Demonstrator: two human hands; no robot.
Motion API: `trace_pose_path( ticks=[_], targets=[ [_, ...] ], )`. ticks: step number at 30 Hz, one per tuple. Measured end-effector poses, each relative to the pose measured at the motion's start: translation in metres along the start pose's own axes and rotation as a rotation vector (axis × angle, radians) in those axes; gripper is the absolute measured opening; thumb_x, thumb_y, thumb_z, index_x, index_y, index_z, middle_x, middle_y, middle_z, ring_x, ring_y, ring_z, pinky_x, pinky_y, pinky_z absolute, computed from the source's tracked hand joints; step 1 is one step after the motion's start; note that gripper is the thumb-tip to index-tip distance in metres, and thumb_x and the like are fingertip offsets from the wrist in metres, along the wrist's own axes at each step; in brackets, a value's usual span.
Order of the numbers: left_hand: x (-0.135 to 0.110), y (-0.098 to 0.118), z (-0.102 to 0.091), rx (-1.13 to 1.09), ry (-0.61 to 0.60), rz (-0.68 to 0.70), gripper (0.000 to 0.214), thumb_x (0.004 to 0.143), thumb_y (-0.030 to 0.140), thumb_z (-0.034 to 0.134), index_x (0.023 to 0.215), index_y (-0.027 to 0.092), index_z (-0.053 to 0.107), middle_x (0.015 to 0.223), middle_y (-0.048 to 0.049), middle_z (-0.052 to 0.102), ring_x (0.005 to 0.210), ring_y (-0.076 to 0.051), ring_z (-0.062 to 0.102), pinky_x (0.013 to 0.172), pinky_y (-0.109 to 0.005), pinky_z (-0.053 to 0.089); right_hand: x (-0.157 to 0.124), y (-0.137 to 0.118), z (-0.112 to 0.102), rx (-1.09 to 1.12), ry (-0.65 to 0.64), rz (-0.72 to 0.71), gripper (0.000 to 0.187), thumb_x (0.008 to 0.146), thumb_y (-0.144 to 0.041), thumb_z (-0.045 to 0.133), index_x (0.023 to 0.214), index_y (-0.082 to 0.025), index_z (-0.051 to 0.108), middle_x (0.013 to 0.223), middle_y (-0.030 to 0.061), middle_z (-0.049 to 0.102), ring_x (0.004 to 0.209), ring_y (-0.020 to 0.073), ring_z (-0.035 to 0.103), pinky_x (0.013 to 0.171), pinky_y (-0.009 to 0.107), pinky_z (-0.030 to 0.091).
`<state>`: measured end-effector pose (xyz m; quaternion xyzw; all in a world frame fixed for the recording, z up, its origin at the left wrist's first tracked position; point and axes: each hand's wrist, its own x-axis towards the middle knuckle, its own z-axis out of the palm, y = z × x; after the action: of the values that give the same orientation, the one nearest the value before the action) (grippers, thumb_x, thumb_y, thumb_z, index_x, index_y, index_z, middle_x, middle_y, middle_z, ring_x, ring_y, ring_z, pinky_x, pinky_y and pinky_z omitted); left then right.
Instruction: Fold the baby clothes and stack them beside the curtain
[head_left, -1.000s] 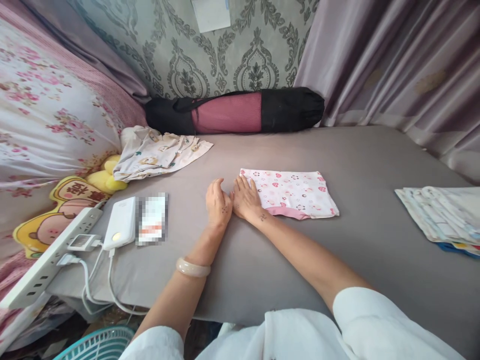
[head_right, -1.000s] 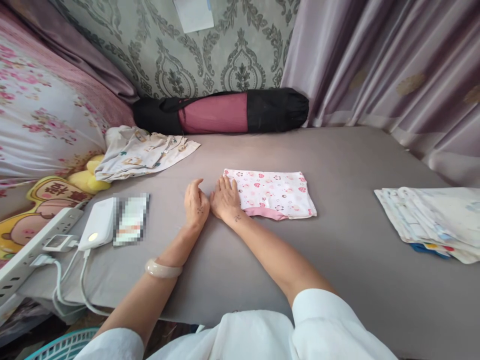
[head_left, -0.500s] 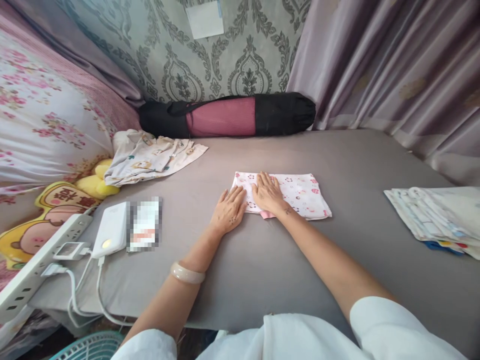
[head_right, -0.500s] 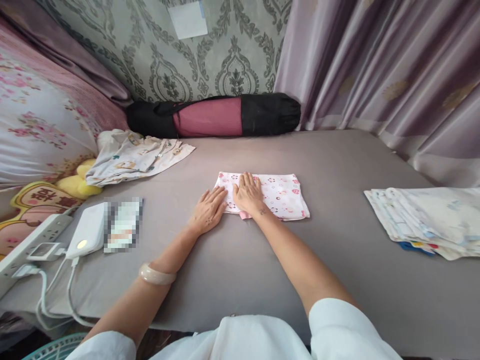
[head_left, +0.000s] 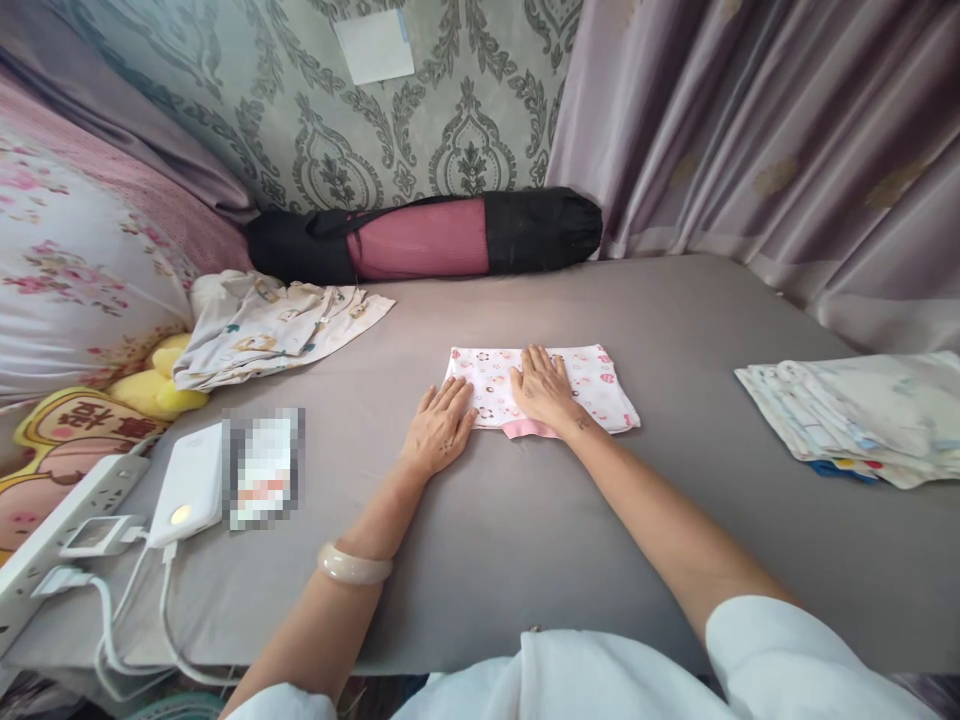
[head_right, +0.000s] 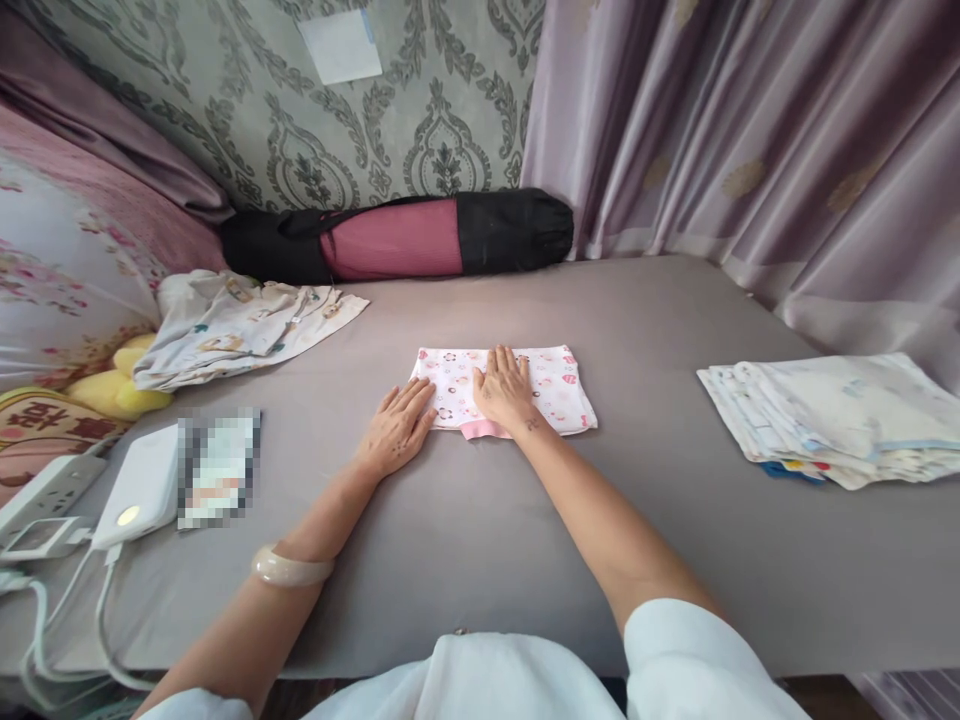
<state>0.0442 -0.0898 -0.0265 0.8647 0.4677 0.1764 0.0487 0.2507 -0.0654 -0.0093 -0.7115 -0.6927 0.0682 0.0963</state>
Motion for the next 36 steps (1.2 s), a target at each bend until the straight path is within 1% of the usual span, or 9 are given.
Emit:
trace_pose_path(
  ticks=[4,8,13,19,23,25,28,32,36],
  targets=[
    [0.000,0.000,-0.001,0.004,-0.001,-0.005,0.050,0.100,0.039,0.031,0.141,0.016,0.046,0.150,-0.0124,0.046,0.142,-0.026,0.037,0.117,-0.050,0.028,0.001,0.005,0.005,0.004,-0.015,0.016,0.064,0.100,-0.038,0.018,0.151,-0.001,0.030,0.160,0.0166,0.025,0.148,0.0265,0.018,0.120,0.047,0.010],
    [-0.001,0.000,-0.001,0.013,-0.005,-0.007,0.050,0.100,0.040,0.030,0.141,0.016,0.046,0.149,-0.0126,0.046,0.142,-0.026,0.037,0.117,-0.049,0.029,0.001,0.008,0.001,0.044,-0.046,0.007,0.064,0.100,-0.038,0.017,0.151,-0.001,0.030,0.160,0.0155,0.024,0.149,0.0256,0.017,0.120,0.045,0.010],
    [-0.002,-0.002,0.001,0.024,0.010,-0.007,0.049,0.100,0.039,0.032,0.141,0.016,0.047,0.148,-0.0130,0.047,0.141,-0.026,0.039,0.116,-0.049,0.030,-0.005,0.028,-0.008,-0.011,0.029,0.069,0.064,0.100,-0.037,0.018,0.150,0.000,0.031,0.160,0.0169,0.023,0.149,0.0259,0.015,0.120,0.045,0.008],
    [-0.002,-0.003,0.002,0.017,0.024,0.004,0.049,0.099,0.039,0.032,0.140,0.016,0.047,0.148,-0.0135,0.048,0.140,-0.026,0.040,0.116,-0.049,0.030,-0.006,0.038,-0.001,-0.041,0.034,0.120,0.064,0.100,-0.037,0.018,0.149,0.000,0.033,0.158,0.0175,0.029,0.147,0.0263,0.021,0.120,0.045,0.008],
    [-0.003,-0.004,0.003,0.009,0.043,0.008,0.048,0.099,0.039,0.033,0.140,0.018,0.048,0.146,-0.0133,0.050,0.139,-0.027,0.042,0.115,-0.050,0.031,-0.006,0.042,-0.008,0.004,0.003,0.091,0.064,0.100,-0.038,0.018,0.149,-0.001,0.034,0.158,0.0171,0.029,0.147,0.0257,0.022,0.120,0.044,0.012],
    [-0.003,-0.004,0.003,0.007,0.049,0.009,0.048,0.099,0.039,0.033,0.139,0.018,0.048,0.146,-0.0132,0.050,0.139,-0.027,0.042,0.115,-0.050,0.032,-0.008,0.049,-0.015,-0.002,0.044,0.093,0.063,0.100,-0.038,0.018,0.149,-0.001,0.035,0.158,0.0171,0.029,0.147,0.0260,0.022,0.120,0.044,0.012],
    [-0.003,-0.004,0.003,0.005,0.044,0.006,0.049,0.099,0.040,0.032,0.139,0.018,0.048,0.146,-0.0131,0.050,0.139,-0.027,0.042,0.114,-0.050,0.032,-0.011,0.062,-0.020,-0.046,0.124,0.153,0.063,0.100,-0.037,0.019,0.147,0.001,0.036,0.157,0.0192,0.030,0.147,0.0283,0.022,0.120,0.046,0.010],
    [-0.003,-0.003,0.003,0.004,0.042,0.003,0.049,0.099,0.040,0.032,0.139,0.017,0.048,0.146,-0.0137,0.050,0.139,-0.028,0.043,0.114,-0.051,0.033,-0.014,0.070,-0.016,-0.050,0.101,0.207,0.064,0.099,-0.037,0.020,0.146,0.003,0.037,0.154,0.0207,0.035,0.145,0.0299,0.026,0.118,0.045,0.016],
    [-0.003,-0.003,0.003,-0.001,0.045,0.003,0.049,0.099,0.041,0.032,0.138,0.019,0.049,0.146,-0.0130,0.051,0.138,-0.028,0.043,0.113,-0.051,0.034,-0.012,0.072,-0.018,-0.033,0.055,0.214,0.064,0.099,-0.038,0.019,0.147,0.001,0.036,0.157,0.0186,0.032,0.147,0.0283,0.023,0.119,0.044,0.015]
  ],
)
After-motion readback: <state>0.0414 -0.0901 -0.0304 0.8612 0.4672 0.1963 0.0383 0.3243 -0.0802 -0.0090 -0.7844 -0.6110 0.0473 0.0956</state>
